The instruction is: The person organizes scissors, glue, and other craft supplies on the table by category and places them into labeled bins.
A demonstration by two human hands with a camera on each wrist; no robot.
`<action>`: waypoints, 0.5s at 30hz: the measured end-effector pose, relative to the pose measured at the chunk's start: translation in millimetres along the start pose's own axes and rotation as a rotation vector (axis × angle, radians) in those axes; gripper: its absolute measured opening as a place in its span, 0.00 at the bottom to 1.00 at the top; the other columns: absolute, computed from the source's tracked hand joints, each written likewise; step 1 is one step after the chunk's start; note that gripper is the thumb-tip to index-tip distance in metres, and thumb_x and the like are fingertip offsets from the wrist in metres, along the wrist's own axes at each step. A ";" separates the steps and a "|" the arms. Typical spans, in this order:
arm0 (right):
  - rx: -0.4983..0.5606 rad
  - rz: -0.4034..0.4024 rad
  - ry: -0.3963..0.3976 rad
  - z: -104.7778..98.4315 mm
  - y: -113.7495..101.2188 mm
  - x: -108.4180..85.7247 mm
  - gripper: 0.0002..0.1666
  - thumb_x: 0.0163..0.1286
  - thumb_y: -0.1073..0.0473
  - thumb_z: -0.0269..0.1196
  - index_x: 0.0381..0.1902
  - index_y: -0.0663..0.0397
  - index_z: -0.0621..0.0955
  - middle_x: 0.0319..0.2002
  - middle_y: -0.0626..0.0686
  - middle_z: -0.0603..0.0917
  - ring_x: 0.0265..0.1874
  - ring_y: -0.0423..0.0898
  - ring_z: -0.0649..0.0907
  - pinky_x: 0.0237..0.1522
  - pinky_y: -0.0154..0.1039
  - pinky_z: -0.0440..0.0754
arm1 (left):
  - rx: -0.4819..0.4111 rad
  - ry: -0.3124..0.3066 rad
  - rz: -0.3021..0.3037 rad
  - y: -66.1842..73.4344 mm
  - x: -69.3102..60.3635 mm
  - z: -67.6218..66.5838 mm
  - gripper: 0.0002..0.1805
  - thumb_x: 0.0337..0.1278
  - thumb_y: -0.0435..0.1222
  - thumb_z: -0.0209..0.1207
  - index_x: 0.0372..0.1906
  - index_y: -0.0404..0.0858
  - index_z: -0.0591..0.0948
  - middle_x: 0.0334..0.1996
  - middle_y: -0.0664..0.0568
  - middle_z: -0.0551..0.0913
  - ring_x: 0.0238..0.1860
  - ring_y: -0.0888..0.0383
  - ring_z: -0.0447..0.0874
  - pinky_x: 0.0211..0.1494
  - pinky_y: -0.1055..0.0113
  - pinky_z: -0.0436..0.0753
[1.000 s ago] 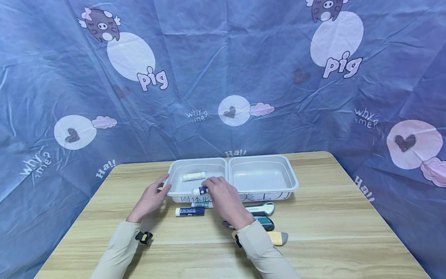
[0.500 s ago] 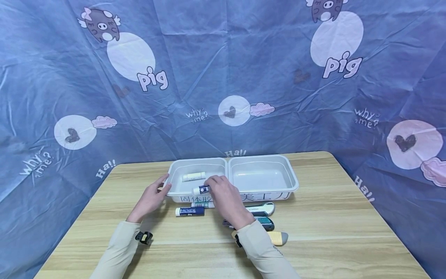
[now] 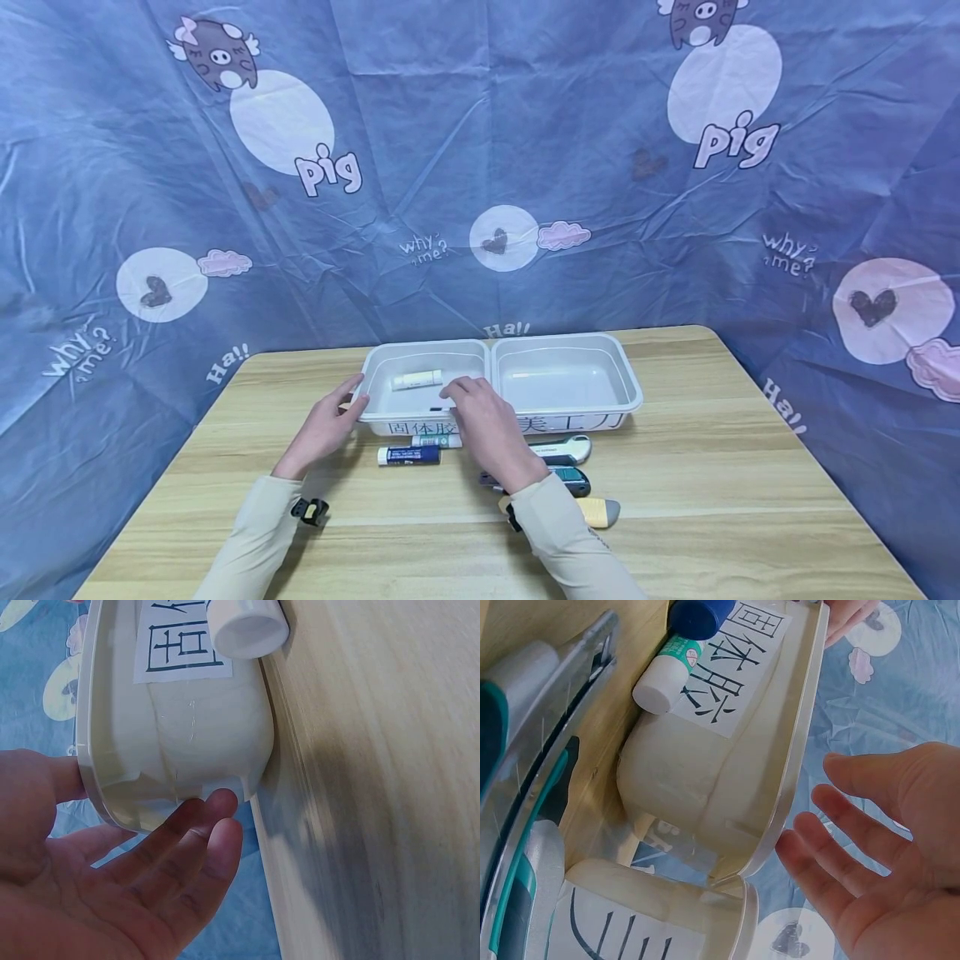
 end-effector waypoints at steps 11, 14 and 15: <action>0.002 0.002 -0.009 0.4 -1.1 0.2 0.17 0.67 0.67 0.69 0.52 0.49 0.85 0.54 0.49 0.86 0.55 0.49 0.83 0.55 0.47 0.84 | -0.002 -0.005 -0.003 -0.6 -1.0 -0.2 0.31 0.78 0.42 0.53 0.77 0.35 0.65 0.58 0.32 0.81 0.44 0.46 0.88 0.44 0.60 0.86; 0.001 0.003 -0.012 0.4 -2.0 0.1 0.17 0.67 0.67 0.70 0.53 0.49 0.85 0.52 0.48 0.86 0.53 0.48 0.84 0.53 0.46 0.85 | -0.001 -0.006 -0.004 -0.9 -1.2 -0.4 0.31 0.78 0.43 0.53 0.77 0.36 0.65 0.58 0.32 0.81 0.44 0.47 0.88 0.43 0.61 0.86; 0.001 0.001 -0.013 0.3 -2.6 0.0 0.17 0.67 0.67 0.70 0.53 0.48 0.85 0.52 0.48 0.87 0.52 0.48 0.84 0.53 0.45 0.85 | -0.001 -0.006 -0.004 -1.0 -1.2 -0.4 0.31 0.78 0.43 0.53 0.77 0.36 0.65 0.58 0.32 0.81 0.44 0.47 0.88 0.43 0.61 0.86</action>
Point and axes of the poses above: each hand's wrist, its own x-axis towards the middle knuckle, its own z-axis out of the palm, y = z × x, the point moved 4 cm from there along x, towards the middle knuckle
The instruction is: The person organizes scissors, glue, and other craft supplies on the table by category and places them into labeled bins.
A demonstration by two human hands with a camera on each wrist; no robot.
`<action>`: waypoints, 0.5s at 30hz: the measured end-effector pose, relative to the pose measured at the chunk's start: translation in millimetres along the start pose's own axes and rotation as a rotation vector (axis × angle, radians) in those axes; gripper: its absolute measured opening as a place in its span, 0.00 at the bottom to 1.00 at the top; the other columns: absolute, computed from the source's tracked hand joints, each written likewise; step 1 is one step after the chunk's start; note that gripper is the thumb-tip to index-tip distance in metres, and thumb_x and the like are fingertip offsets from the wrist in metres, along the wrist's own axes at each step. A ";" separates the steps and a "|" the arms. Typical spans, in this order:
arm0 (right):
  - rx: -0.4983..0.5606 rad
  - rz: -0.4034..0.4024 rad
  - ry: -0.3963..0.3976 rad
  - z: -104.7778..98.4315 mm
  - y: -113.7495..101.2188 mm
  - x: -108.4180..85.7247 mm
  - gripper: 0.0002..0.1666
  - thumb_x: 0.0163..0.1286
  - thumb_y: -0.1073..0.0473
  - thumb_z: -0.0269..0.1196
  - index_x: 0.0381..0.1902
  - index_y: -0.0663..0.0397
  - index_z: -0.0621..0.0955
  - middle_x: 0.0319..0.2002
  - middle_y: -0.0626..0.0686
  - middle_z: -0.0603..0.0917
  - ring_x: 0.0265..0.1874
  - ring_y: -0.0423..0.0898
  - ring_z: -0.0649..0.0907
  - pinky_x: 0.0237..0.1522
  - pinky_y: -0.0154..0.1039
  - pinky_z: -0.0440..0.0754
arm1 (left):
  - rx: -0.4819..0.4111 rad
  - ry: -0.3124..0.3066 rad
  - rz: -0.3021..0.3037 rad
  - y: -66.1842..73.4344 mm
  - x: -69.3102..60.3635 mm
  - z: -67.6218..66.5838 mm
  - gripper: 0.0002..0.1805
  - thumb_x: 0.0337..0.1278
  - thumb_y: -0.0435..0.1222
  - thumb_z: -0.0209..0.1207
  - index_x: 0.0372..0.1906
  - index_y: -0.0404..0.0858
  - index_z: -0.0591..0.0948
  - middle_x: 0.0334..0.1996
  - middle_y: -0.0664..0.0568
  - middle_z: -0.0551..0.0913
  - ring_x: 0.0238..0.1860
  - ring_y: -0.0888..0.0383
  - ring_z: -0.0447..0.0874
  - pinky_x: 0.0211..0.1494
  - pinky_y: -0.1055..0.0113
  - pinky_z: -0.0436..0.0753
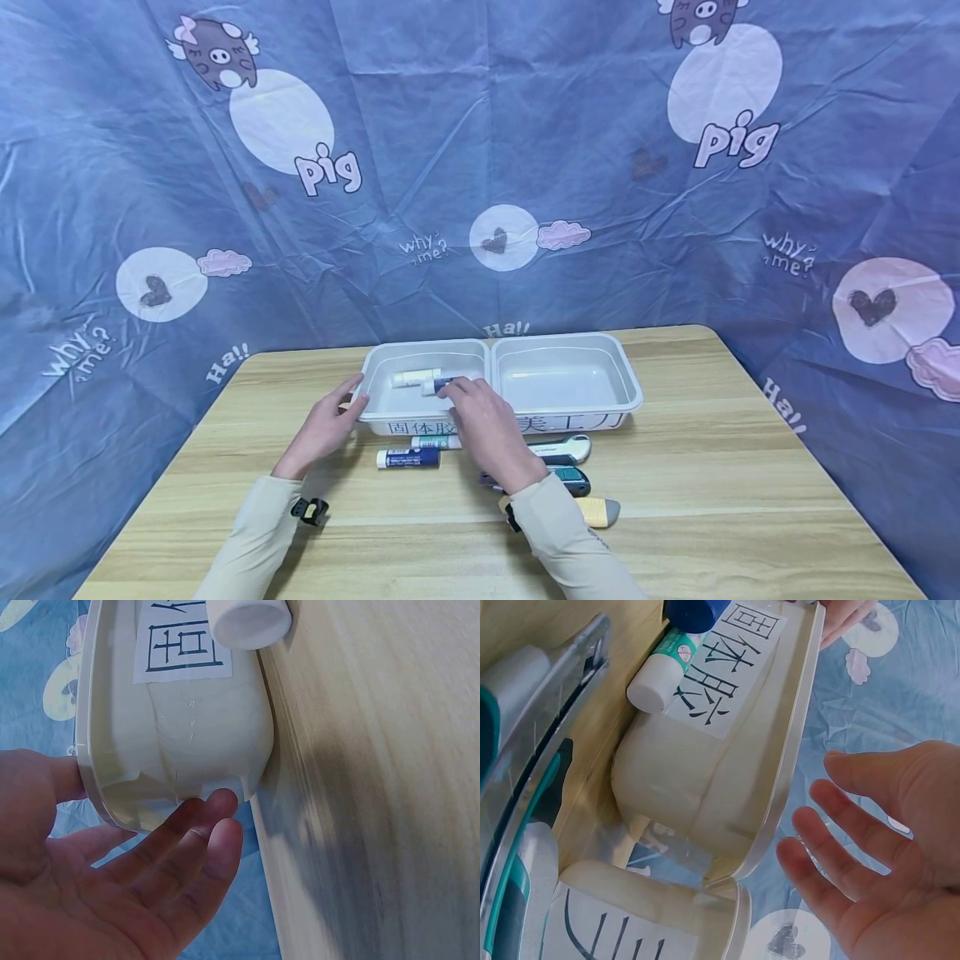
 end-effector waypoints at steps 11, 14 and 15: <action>-0.028 -0.078 0.031 2.9 -10.8 0.1 0.16 0.65 0.65 0.72 0.50 0.50 0.86 0.49 0.47 0.88 0.50 0.47 0.85 0.53 0.42 0.84 | 0.008 0.006 0.001 1.5 0.1 0.4 0.31 0.77 0.43 0.53 0.77 0.35 0.65 0.59 0.31 0.80 0.46 0.44 0.88 0.48 0.55 0.86; -0.051 -0.124 0.044 6.3 -14.9 -0.2 0.16 0.64 0.64 0.73 0.50 0.50 0.86 0.48 0.47 0.88 0.49 0.47 0.85 0.52 0.41 0.84 | 0.008 0.007 0.002 1.9 -0.1 0.3 0.31 0.77 0.42 0.53 0.77 0.35 0.65 0.58 0.31 0.81 0.45 0.45 0.88 0.46 0.56 0.86; -0.056 -0.139 0.042 7.6 -16.4 -0.4 0.16 0.64 0.64 0.73 0.50 0.50 0.86 0.48 0.47 0.88 0.48 0.47 0.85 0.52 0.41 0.84 | 0.006 0.007 0.000 2.0 -0.1 0.4 0.31 0.77 0.43 0.53 0.77 0.35 0.65 0.58 0.32 0.81 0.45 0.45 0.88 0.46 0.57 0.86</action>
Point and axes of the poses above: each hand's wrist, its own x-axis towards the middle knuckle, its own z-axis out of the palm, y = z × x, the point moved 4 cm from there along x, towards the middle knuckle
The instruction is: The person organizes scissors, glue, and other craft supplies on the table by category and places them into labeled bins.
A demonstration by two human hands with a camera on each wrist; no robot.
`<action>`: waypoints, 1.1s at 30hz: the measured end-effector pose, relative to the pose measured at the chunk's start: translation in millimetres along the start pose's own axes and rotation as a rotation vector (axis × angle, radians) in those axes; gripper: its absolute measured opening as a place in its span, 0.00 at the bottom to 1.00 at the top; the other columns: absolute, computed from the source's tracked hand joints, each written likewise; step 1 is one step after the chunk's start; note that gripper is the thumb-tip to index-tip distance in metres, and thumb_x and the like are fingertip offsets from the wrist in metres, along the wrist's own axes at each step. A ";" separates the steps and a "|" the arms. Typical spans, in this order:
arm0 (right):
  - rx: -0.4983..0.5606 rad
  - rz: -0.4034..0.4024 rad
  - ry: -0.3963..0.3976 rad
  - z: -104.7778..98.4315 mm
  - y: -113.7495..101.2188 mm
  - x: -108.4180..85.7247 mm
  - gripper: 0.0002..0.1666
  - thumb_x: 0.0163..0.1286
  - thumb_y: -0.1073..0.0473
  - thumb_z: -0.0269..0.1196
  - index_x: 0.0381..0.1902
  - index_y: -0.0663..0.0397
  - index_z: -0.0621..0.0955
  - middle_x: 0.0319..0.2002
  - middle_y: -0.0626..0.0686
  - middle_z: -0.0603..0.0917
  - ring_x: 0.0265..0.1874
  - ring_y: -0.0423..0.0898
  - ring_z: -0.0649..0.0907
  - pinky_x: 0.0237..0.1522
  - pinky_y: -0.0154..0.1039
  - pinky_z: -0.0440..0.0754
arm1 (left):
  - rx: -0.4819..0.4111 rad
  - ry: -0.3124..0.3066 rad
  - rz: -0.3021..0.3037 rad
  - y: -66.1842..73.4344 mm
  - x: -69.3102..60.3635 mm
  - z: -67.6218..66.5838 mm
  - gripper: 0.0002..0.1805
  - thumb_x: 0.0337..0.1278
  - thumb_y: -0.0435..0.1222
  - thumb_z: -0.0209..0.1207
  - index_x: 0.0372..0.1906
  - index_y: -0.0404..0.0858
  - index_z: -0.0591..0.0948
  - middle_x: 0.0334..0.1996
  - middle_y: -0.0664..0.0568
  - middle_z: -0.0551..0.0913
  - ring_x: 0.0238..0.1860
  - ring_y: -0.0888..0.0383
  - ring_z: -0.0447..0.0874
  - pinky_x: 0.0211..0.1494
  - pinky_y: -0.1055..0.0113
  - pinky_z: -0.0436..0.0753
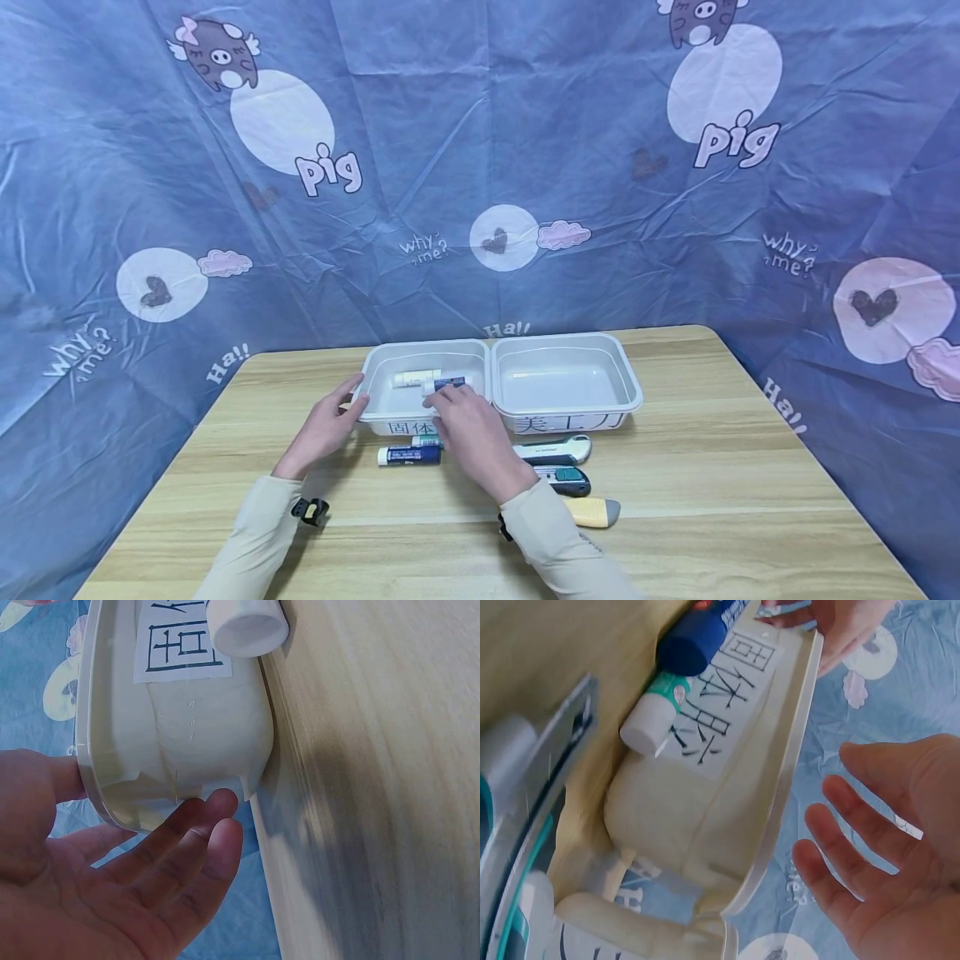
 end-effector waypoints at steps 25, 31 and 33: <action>-0.066 -0.097 -0.219 32.8 -25.9 -8.0 0.15 0.68 0.55 0.70 0.52 0.46 0.86 0.49 0.46 0.88 0.47 0.45 0.84 0.54 0.40 0.83 | -0.004 -0.004 0.000 -1.6 -1.3 0.2 0.31 0.78 0.43 0.53 0.77 0.36 0.65 0.59 0.31 0.80 0.46 0.45 0.88 0.48 0.55 0.86; -0.096 -0.107 -0.241 39.3 -28.7 -11.2 0.15 0.66 0.55 0.72 0.50 0.46 0.87 0.45 0.46 0.88 0.43 0.45 0.84 0.47 0.39 0.84 | -0.006 -0.001 0.006 -1.3 -1.1 0.1 0.31 0.78 0.43 0.53 0.77 0.35 0.65 0.59 0.31 0.80 0.46 0.45 0.88 0.48 0.55 0.86; -0.092 -0.106 -0.241 40.9 -29.0 -11.9 0.14 0.66 0.56 0.72 0.49 0.46 0.87 0.44 0.47 0.88 0.42 0.45 0.84 0.46 0.40 0.84 | -0.006 -0.001 0.009 -1.1 -0.9 0.1 0.31 0.78 0.43 0.53 0.77 0.35 0.65 0.59 0.31 0.80 0.46 0.44 0.88 0.48 0.55 0.86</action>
Point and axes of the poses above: each hand's wrist, its own x-axis towards the middle knuckle, its own z-axis out of the palm, y = z × x, the point moved 4 cm from there along x, towards the middle knuckle
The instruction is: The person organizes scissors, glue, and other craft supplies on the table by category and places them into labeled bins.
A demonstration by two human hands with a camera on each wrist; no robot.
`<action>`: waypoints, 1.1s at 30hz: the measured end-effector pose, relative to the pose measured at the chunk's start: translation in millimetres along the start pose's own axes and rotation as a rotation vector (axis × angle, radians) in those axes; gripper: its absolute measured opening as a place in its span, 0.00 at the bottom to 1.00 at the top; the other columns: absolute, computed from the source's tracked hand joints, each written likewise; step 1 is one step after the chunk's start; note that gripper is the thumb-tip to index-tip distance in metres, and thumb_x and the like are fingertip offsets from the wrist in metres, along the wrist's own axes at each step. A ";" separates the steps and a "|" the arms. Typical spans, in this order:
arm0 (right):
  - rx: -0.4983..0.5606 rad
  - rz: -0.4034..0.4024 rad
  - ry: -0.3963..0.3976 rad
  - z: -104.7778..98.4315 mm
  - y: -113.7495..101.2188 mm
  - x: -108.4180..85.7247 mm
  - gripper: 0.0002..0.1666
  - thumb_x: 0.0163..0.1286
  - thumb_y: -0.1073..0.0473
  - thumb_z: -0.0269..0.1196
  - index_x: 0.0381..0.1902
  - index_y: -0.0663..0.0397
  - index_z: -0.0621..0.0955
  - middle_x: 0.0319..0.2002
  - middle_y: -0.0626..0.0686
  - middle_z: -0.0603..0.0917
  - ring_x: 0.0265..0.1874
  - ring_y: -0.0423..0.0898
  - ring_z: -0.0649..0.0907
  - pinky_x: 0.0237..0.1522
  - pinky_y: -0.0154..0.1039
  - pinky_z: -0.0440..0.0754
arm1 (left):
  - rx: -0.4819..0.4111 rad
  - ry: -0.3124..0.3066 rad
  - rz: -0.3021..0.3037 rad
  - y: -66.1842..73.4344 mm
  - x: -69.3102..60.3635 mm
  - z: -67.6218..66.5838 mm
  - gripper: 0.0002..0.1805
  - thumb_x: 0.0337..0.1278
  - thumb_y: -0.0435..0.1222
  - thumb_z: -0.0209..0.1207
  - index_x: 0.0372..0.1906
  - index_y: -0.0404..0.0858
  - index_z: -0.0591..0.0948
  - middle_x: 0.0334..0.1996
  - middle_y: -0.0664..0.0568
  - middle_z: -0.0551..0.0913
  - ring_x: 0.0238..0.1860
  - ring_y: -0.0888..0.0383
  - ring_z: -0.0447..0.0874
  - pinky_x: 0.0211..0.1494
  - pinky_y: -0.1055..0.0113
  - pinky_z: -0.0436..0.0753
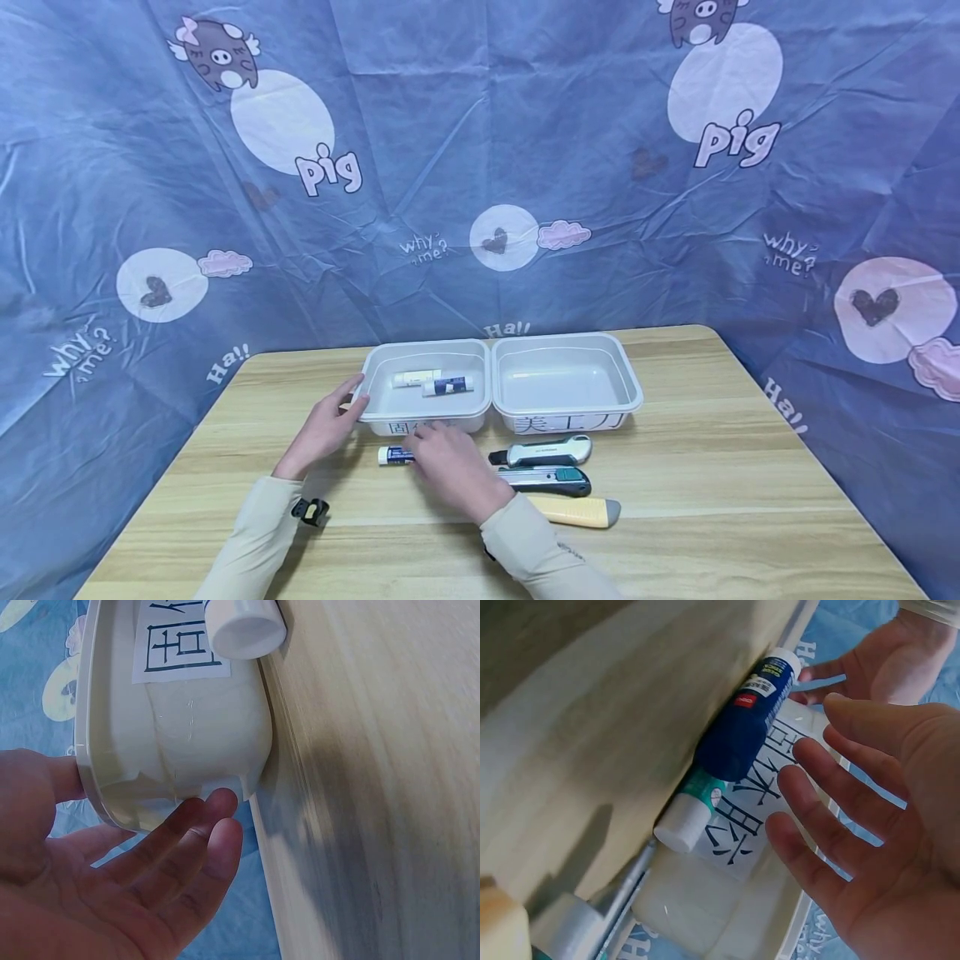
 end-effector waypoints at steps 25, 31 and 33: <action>-0.092 -0.019 -0.050 10.4 -6.8 -3.4 0.09 0.66 0.57 0.71 0.44 0.44 0.89 0.41 0.45 0.85 0.39 0.44 0.81 0.41 0.38 0.82 | -0.006 -0.014 -0.006 -1.2 1.0 0.4 0.31 0.78 0.43 0.52 0.78 0.36 0.64 0.59 0.32 0.81 0.44 0.47 0.88 0.44 0.60 0.87; -0.095 -0.016 -0.051 12.1 -7.3 -4.7 0.09 0.66 0.57 0.71 0.45 0.45 0.89 0.43 0.48 0.83 0.41 0.45 0.80 0.44 0.38 0.82 | -0.002 -0.010 -0.003 -1.2 1.3 0.4 0.31 0.78 0.42 0.52 0.78 0.35 0.64 0.58 0.32 0.81 0.44 0.47 0.88 0.44 0.61 0.86; -0.096 -0.018 -0.041 11.9 -6.6 -5.3 0.10 0.66 0.58 0.70 0.45 0.46 0.89 0.44 0.48 0.83 0.42 0.45 0.80 0.47 0.39 0.82 | -0.001 -0.009 -0.004 -1.1 1.4 0.4 0.31 0.78 0.43 0.52 0.78 0.35 0.64 0.58 0.32 0.81 0.44 0.47 0.88 0.44 0.61 0.86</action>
Point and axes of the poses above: each hand's wrist, its own x-axis towards the middle knuckle, its own z-axis out of the palm, y = z × x, the point moved 4 cm from there along x, towards the middle knuckle
